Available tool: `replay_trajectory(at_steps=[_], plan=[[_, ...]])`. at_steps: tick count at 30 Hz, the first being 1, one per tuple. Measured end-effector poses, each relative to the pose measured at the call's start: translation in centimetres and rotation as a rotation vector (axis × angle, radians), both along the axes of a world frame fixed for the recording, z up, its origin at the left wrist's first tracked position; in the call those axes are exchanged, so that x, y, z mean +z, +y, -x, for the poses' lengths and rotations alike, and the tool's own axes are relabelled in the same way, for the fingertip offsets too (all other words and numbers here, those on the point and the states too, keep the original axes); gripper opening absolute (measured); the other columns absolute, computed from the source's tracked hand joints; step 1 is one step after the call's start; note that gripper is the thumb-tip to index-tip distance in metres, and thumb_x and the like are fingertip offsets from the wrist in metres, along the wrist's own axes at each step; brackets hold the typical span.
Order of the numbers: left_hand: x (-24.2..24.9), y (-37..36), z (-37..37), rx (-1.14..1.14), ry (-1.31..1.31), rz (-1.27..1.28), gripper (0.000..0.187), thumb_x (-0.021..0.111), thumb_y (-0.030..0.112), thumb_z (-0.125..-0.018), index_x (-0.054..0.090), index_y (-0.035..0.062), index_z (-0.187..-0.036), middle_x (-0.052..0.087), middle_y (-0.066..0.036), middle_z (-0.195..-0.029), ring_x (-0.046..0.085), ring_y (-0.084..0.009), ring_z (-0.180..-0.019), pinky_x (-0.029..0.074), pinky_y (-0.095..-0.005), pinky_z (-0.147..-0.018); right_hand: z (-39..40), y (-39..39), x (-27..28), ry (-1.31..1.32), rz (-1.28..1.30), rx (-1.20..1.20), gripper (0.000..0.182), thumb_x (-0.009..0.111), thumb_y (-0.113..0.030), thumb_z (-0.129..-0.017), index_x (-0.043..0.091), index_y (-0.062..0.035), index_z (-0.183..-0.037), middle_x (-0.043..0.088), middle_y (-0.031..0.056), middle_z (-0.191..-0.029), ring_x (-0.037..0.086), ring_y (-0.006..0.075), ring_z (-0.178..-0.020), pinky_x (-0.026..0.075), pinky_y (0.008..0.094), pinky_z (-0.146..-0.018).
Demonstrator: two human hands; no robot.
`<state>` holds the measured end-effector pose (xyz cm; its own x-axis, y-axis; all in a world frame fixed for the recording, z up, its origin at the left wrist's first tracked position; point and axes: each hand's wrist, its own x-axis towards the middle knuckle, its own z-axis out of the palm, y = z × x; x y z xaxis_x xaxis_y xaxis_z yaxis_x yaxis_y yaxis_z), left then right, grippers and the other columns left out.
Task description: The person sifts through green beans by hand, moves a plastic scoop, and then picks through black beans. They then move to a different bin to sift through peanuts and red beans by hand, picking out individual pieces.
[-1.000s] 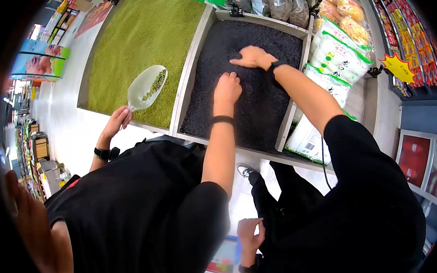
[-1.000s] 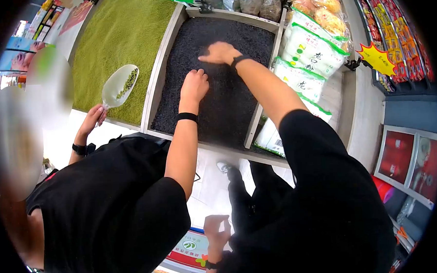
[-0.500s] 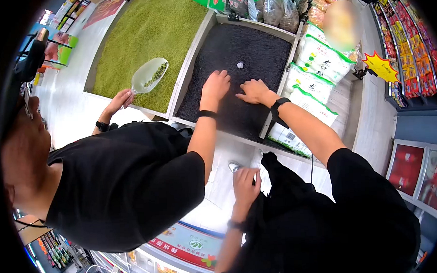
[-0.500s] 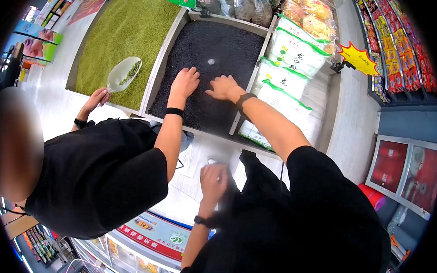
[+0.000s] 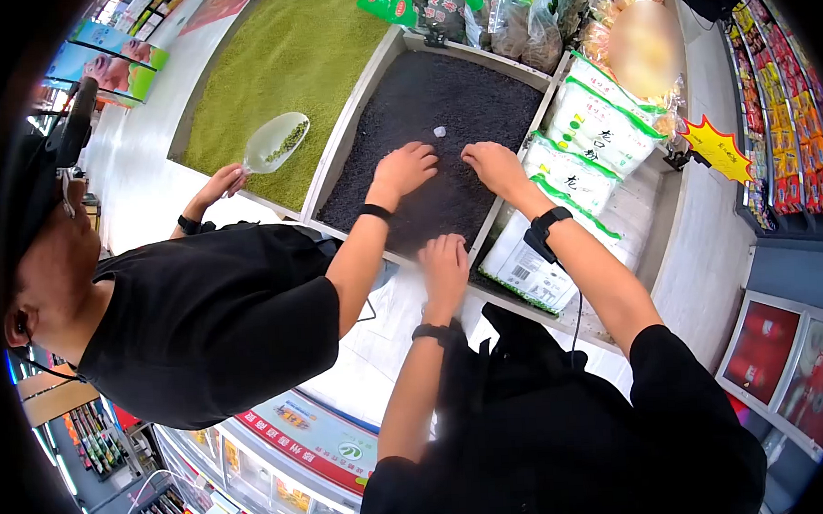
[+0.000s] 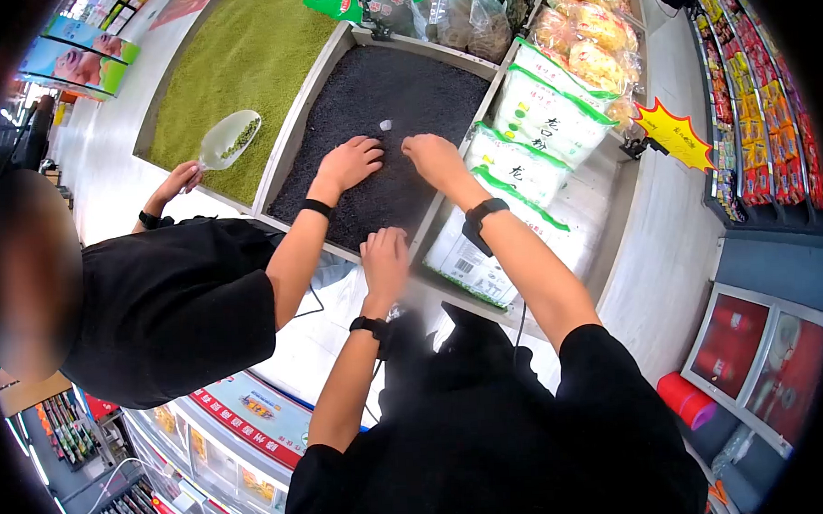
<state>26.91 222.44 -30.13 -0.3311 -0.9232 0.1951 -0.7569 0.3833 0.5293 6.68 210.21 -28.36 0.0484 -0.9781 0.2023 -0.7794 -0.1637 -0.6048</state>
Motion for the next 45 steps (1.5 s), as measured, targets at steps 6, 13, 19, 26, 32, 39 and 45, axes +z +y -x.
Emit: replay_trajectory(at_steps=[6, 13, 19, 26, 32, 39, 45], plan=[[-1.8, 0.1, 0.2, 0.039, -0.096, 0.03, 0.005, 0.06, 0.015, -0.091, 0.063, 0.012, -0.09, 0.064, -0.005, -0.084, 0.061, -0.0279, -0.083, 0.042, -0.0453, -0.077, 2.0, -2.1, -1.2, -0.112, 0.057, -0.004, 0.014, 0.068, -0.016, -0.089, 0.072, -0.0049, -0.096, 0.07, 0.017, -0.095, 0.066, 0.0382, -0.094, 0.053, 0.0458, -0.083], [-2.1, -0.1, 0.5, 0.101, -0.125, -0.036, 0.005, 0.061, 0.017, -0.087, 0.061, 0.0125, -0.084, 0.065, -0.006, -0.075, 0.062, -0.0279, -0.076, 0.043, -0.0439, -0.072, 3.1, -5.0, -2.9, -0.132, 0.059, -0.021, 0.014, 0.065, -0.011, -0.09, 0.072, -0.0036, -0.1, 0.07, 0.0176, -0.095, 0.066, 0.0385, -0.093, 0.053, 0.045, -0.085], [-1.7, -0.1, 0.6, 0.127, -0.108, -0.063, 0.005, 0.062, 0.015, -0.085, 0.062, 0.0121, -0.081, 0.064, -0.006, -0.071, 0.062, -0.027, -0.074, 0.042, -0.0428, -0.071, 1.0, -8.7, -4.5, 0.083, -0.051, 0.149, 0.033, 0.068, -0.007, -0.088, 0.069, -0.0111, -0.12, 0.066, 0.0099, -0.123, 0.06, 0.0324, -0.115, 0.048, 0.0429, -0.1], [-1.7, -0.1, 0.3, 0.123, -0.095, -0.036, 0.004, 0.064, 0.015, -0.081, 0.062, 0.0126, -0.079, 0.061, -0.005, -0.07, 0.061, -0.0265, -0.074, 0.043, -0.0419, -0.072, -0.2, -12.3, -3.5, 0.483, -0.228, 0.276, 0.022, 0.067, -0.009, -0.085, 0.072, -0.0144, -0.106, 0.071, 0.007, -0.105, 0.064, 0.0297, -0.109, 0.048, 0.0474, -0.091], [-1.9, 0.0, 0.3, 0.116, -0.094, -0.079, 0.004, 0.064, 0.016, -0.08, 0.062, 0.0124, -0.078, 0.061, -0.006, -0.07, 0.061, -0.0263, -0.074, 0.042, -0.0423, -0.073, 2.2, -12.8, -2.5, 0.363, -0.21, 0.269, 0.016, 0.061, -0.01, -0.087, 0.069, -0.0126, -0.1, 0.07, 0.0075, -0.104, 0.063, 0.0315, -0.109, 0.047, 0.0488, -0.092], [-1.7, -0.1, 0.2, 0.104, -0.096, -0.072, 0.007, 0.066, 0.015, -0.08, 0.059, 0.0125, -0.079, 0.062, -0.005, -0.069, 0.06, -0.0252, -0.074, 0.041, -0.0414, -0.072, -0.4, -12.8, -3.3, 0.571, -0.259, 0.335, 0.023, 0.062, -0.01, -0.088, 0.07, -0.0156, -0.109, 0.067, 0.0087, -0.107, 0.057, 0.0287, -0.118, 0.043, 0.0488, -0.099], [-1.8, -0.1, 0.2, 0.1, -0.078, -0.084, 0.009, 0.066, 0.016, -0.08, 0.057, 0.0129, -0.079, 0.063, -0.002, -0.072, 0.06, -0.0249, -0.075, 0.041, -0.0425, -0.075, 1.2, -12.7, -3.3, 0.452, -0.224, 0.371, 0.02, 0.066, -0.012, -0.083, 0.067, -0.0148, -0.102, 0.066, 0.008, -0.106, 0.063, 0.0316, -0.108, 0.047, 0.0483, -0.091]])
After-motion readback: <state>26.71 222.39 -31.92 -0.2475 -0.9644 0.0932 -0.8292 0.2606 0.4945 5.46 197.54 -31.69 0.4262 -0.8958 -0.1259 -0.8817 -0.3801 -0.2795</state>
